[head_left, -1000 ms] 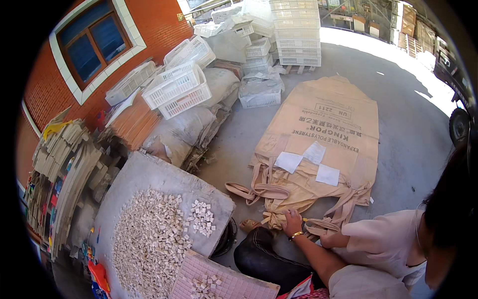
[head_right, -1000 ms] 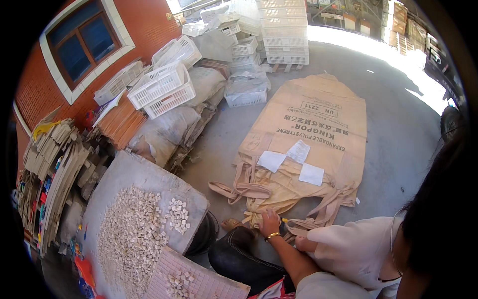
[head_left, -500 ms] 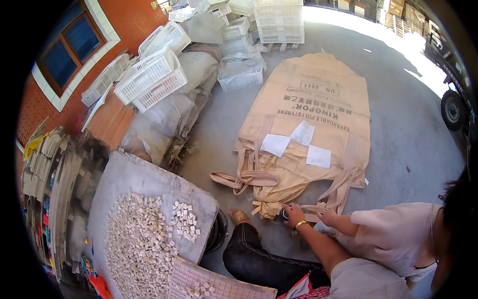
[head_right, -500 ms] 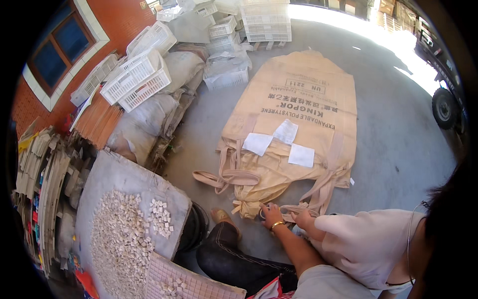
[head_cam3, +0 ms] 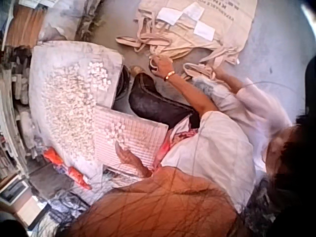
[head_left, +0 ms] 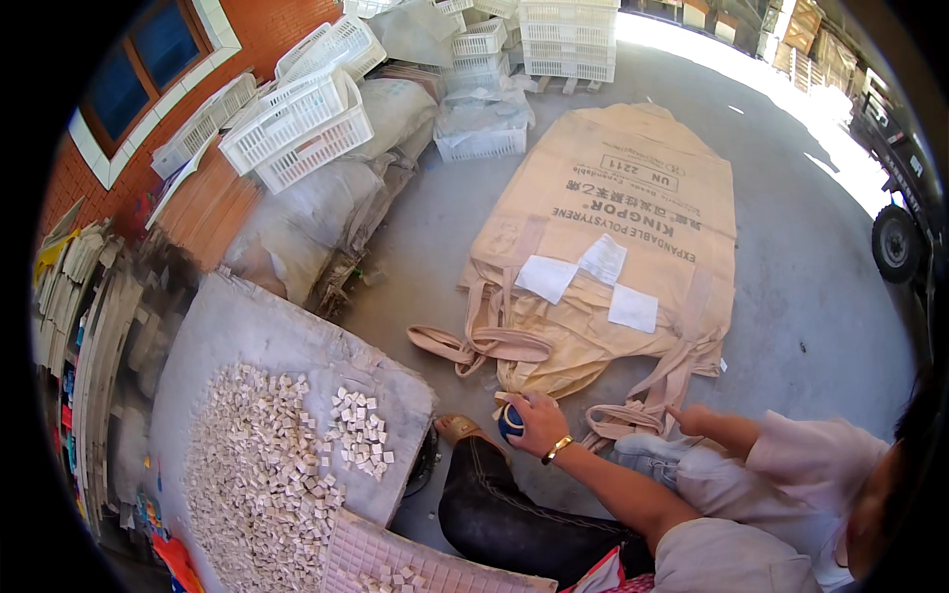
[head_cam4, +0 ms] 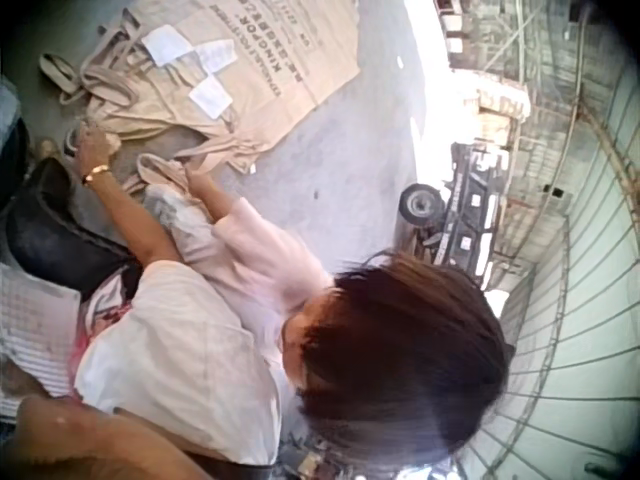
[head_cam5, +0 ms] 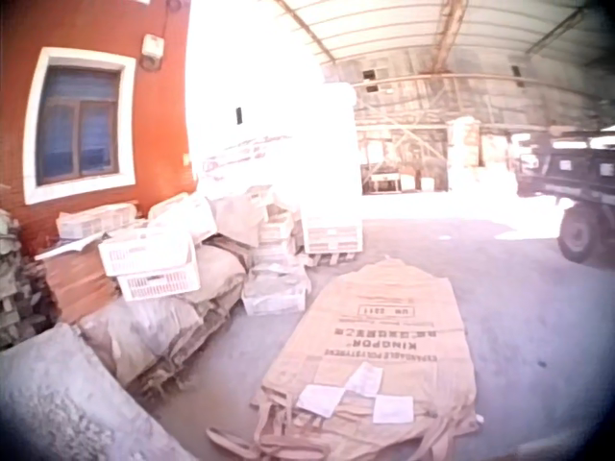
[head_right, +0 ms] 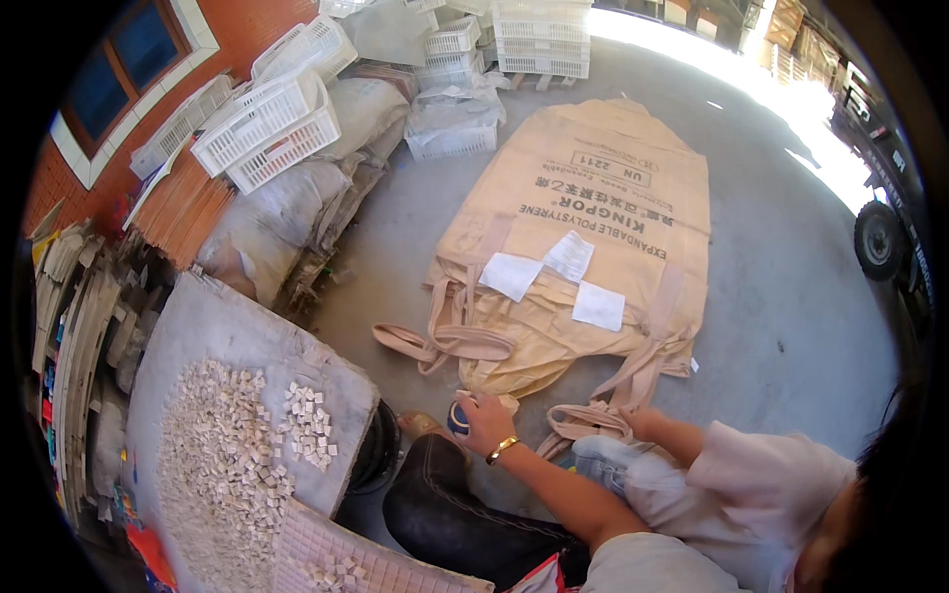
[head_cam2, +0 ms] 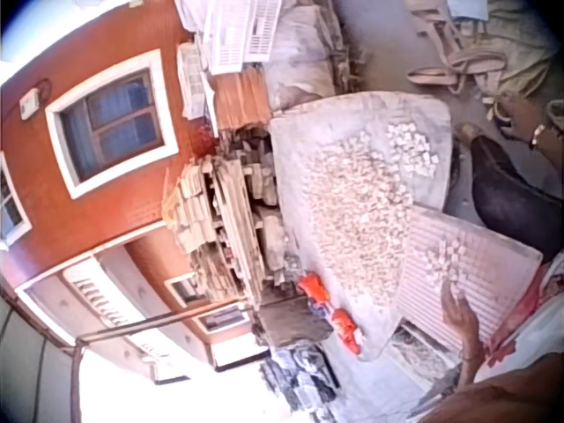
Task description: The person sits at a table outdoors and sorts small white cubes from a large pile into a pink plastic tray. They pick up the cubes by hand and place them into the tray's compartments. The person briefly pauses to scratch their arm before resuming the sorting task.
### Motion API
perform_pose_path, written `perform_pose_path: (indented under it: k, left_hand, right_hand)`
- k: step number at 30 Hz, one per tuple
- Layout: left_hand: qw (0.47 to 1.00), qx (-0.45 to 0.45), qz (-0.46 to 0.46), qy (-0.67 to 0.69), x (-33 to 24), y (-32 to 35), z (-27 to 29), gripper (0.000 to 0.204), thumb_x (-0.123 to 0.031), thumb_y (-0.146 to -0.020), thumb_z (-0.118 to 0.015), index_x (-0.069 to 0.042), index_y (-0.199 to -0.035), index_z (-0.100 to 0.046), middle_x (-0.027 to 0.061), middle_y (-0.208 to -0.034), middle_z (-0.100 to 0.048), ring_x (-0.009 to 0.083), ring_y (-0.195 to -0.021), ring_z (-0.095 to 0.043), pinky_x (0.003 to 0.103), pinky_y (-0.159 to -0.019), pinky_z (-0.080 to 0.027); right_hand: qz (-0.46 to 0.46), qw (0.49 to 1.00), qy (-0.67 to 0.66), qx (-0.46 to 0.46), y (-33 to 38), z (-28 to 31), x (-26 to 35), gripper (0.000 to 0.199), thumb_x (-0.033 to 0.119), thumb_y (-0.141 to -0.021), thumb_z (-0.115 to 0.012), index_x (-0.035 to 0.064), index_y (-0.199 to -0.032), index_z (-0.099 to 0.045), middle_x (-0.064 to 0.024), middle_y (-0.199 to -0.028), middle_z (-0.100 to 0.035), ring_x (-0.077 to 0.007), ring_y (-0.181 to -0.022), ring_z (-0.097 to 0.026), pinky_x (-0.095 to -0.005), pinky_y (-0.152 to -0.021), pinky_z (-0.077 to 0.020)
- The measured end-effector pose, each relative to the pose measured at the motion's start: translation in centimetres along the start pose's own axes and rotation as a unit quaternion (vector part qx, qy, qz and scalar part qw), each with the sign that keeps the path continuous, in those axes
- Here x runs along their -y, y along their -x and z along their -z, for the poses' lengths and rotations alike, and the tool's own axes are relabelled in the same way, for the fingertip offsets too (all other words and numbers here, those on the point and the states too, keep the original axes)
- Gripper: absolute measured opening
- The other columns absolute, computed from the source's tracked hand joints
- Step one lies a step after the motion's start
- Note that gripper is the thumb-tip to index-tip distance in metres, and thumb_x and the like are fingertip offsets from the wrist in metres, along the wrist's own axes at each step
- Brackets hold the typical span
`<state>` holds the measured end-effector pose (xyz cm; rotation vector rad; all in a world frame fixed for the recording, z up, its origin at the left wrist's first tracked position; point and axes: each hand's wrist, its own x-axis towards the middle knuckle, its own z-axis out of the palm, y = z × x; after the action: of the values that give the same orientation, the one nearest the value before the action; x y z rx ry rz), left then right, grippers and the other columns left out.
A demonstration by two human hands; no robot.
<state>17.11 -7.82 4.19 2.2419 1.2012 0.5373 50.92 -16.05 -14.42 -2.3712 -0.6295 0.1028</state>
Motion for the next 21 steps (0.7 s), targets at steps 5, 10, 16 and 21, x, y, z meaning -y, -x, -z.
perform_pose_path:
  k: [5, 10, 16, 21]
  left_hand:
    - [0.999, -0.009, 0.013, 0.044, -0.2, -0.8, -0.7, 0.056, -0.040, -0.090, -0.046, 0.005, -0.123, -0.045, 0.0228, -0.122, -0.048, 0.0348, -0.112, -0.046, 0.039, -0.098, -0.034]
    - [1.000, 0.017, 0.016, -0.004, -1.1, -1.5, -1.0, 0.050, -0.034, -0.091, -0.046, 0.005, -0.121, -0.047, 0.0214, -0.120, -0.050, 0.0337, -0.111, -0.047, 0.039, -0.097, -0.034]
    - [0.999, 0.014, -0.031, 0.009, -0.2, -1.7, -2.0, 0.041, -0.029, -0.091, -0.046, 0.005, -0.114, -0.053, 0.0208, -0.116, -0.053, 0.0341, -0.108, -0.049, 0.041, -0.095, -0.036]
    - [0.997, 0.014, -0.072, 0.005, -2.4, -2.8, -2.5, 0.039, -0.028, -0.091, -0.046, 0.005, -0.111, -0.054, 0.0214, -0.114, -0.054, 0.0355, -0.106, -0.051, 0.043, -0.093, -0.038]
  right_hand:
    - [0.043, 0.998, -0.040, -0.022, -5.2, -4.2, 2.5, 0.063, 0.021, -0.056, -0.075, 0.0164, -0.113, -0.048, -0.0148, -0.108, -0.050, -0.0331, -0.100, -0.049, -0.0406, -0.083, -0.0434]
    - [0.071, 0.997, -0.020, 0.009, -9.2, -12.2, 0.4, 0.062, 0.021, -0.058, -0.075, 0.0159, -0.112, -0.047, -0.0159, -0.110, -0.048, -0.0339, -0.100, -0.049, -0.0402, -0.086, -0.0419]
    - [0.061, 0.990, 0.094, 0.086, -10.1, -15.8, -0.3, 0.067, 0.022, -0.058, -0.077, 0.0196, -0.116, -0.044, -0.0159, -0.113, -0.047, -0.0361, -0.103, -0.047, -0.0425, -0.082, -0.0448]
    - [-0.002, 0.984, 0.119, 0.135, -10.7, -15.9, -2.1, 0.077, 0.024, -0.058, -0.078, 0.0232, -0.125, -0.040, -0.0160, -0.120, -0.044, -0.0370, -0.112, -0.042, -0.0454, -0.085, -0.0437]
